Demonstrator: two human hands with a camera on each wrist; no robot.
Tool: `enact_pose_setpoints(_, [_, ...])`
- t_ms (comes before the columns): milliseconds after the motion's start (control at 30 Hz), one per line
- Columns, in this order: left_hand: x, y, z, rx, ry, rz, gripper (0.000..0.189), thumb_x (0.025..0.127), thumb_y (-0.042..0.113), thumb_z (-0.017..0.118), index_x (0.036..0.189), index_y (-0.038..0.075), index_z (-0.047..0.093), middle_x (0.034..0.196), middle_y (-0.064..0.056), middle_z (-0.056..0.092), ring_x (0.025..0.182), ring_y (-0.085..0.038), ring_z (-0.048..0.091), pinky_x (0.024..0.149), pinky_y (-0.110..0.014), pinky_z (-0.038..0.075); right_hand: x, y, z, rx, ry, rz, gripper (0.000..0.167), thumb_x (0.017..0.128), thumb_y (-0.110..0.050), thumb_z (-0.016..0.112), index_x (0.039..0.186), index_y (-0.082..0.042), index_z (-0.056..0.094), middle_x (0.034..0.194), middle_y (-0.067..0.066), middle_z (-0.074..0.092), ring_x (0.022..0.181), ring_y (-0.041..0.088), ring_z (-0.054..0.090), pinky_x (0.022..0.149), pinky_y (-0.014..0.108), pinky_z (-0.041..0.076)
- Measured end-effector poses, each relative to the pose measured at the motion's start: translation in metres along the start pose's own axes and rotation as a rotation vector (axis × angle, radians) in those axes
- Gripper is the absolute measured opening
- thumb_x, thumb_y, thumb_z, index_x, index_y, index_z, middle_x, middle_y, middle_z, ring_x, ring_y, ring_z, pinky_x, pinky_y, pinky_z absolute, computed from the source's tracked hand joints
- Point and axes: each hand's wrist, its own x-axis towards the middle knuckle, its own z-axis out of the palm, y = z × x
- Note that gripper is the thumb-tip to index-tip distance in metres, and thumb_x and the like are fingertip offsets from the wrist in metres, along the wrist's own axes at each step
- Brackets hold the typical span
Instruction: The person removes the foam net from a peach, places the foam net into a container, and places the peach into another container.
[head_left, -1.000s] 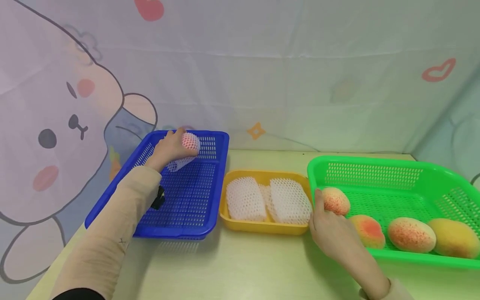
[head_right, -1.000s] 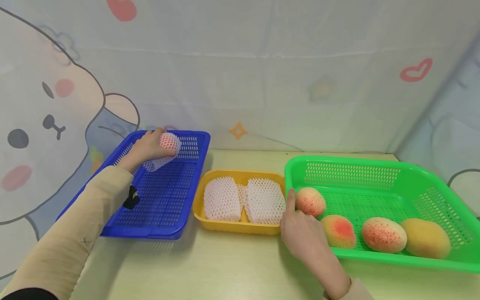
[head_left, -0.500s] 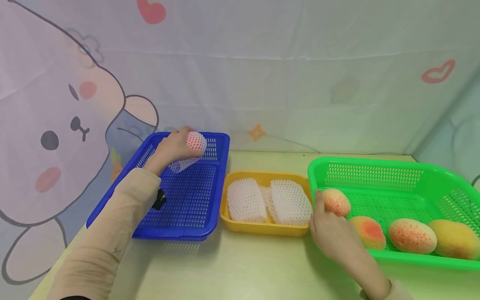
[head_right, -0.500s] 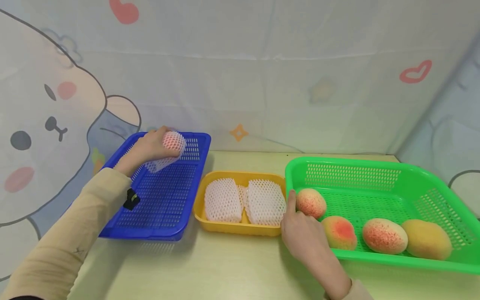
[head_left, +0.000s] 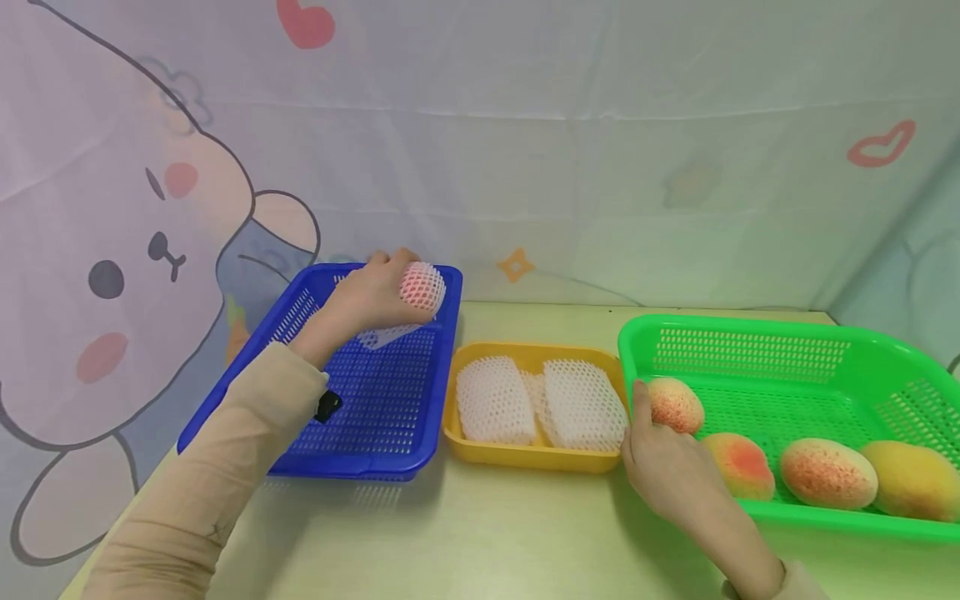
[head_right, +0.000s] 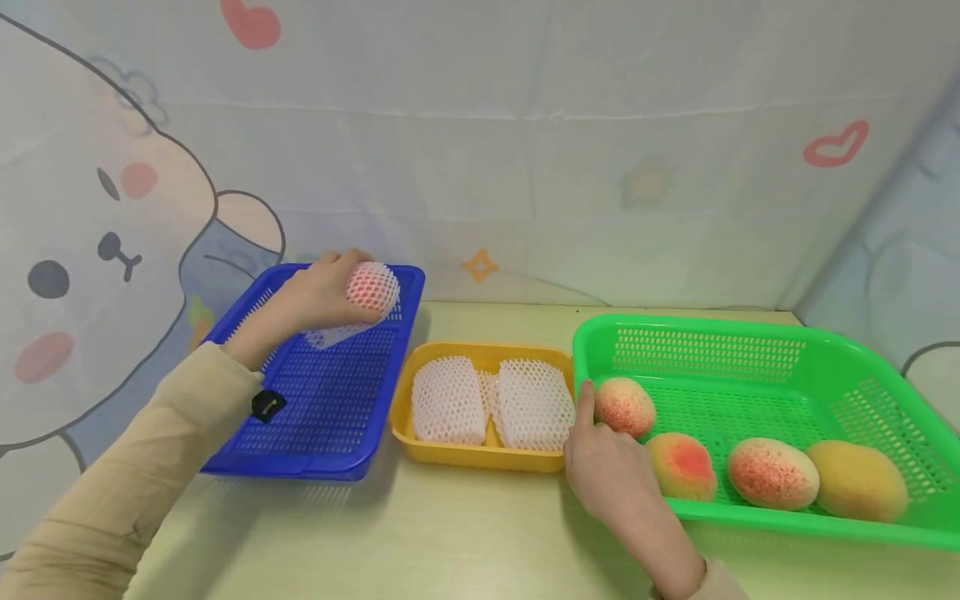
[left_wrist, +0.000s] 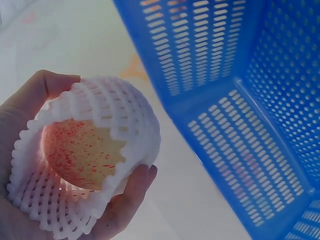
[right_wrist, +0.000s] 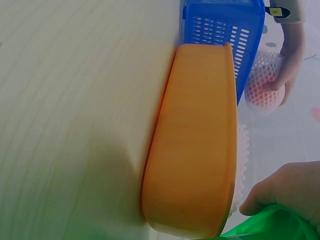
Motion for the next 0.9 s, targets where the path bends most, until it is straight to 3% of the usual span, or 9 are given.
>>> enact_pose_setpoints(400, [-0.016, 0.016, 0.001, 0.010, -0.013, 0.032, 0.086, 0.076, 0.044, 0.070, 0.147, 0.014, 0.031, 0.140, -0.021, 0.043, 0.106, -0.038, 0.058, 0.086, -0.055, 0.052, 0.001, -0.002, 0.000, 0.003, 0.007, -0.006, 0.051, 0.093, -0.008, 0.043, 0.138, 0.014, 0.031, 0.044, -0.006, 0.030, 0.038, 0.005, 0.021, 0.037, 0.018, 0.017])
enact_pose_setpoints(700, [-0.030, 0.029, 0.004, 0.002, -0.019, 0.080, 0.084, 0.072, 0.042, 0.073, 0.144, 0.019, 0.034, 0.122, -0.015, 0.049, 0.088, -0.030, 0.060, 0.068, -0.039, 0.053, 0.000, 0.001, 0.001, -0.008, 0.006, -0.002, 0.052, 0.094, -0.008, 0.043, 0.139, 0.014, 0.030, 0.045, -0.006, 0.030, 0.038, 0.007, 0.023, 0.037, 0.019, 0.018])
enact_pose_setpoints(900, [-0.042, 0.039, 0.004, -0.028, -0.038, 0.120, 0.083, 0.074, 0.042, 0.074, 0.144, 0.020, 0.035, 0.119, -0.012, 0.050, 0.088, -0.028, 0.059, 0.068, -0.034, 0.054, -0.001, 0.002, 0.001, -0.009, 0.018, -0.008, 0.052, 0.093, -0.008, 0.043, 0.139, 0.014, 0.030, 0.045, -0.005, 0.031, 0.037, 0.007, 0.024, 0.036, 0.019, 0.019])
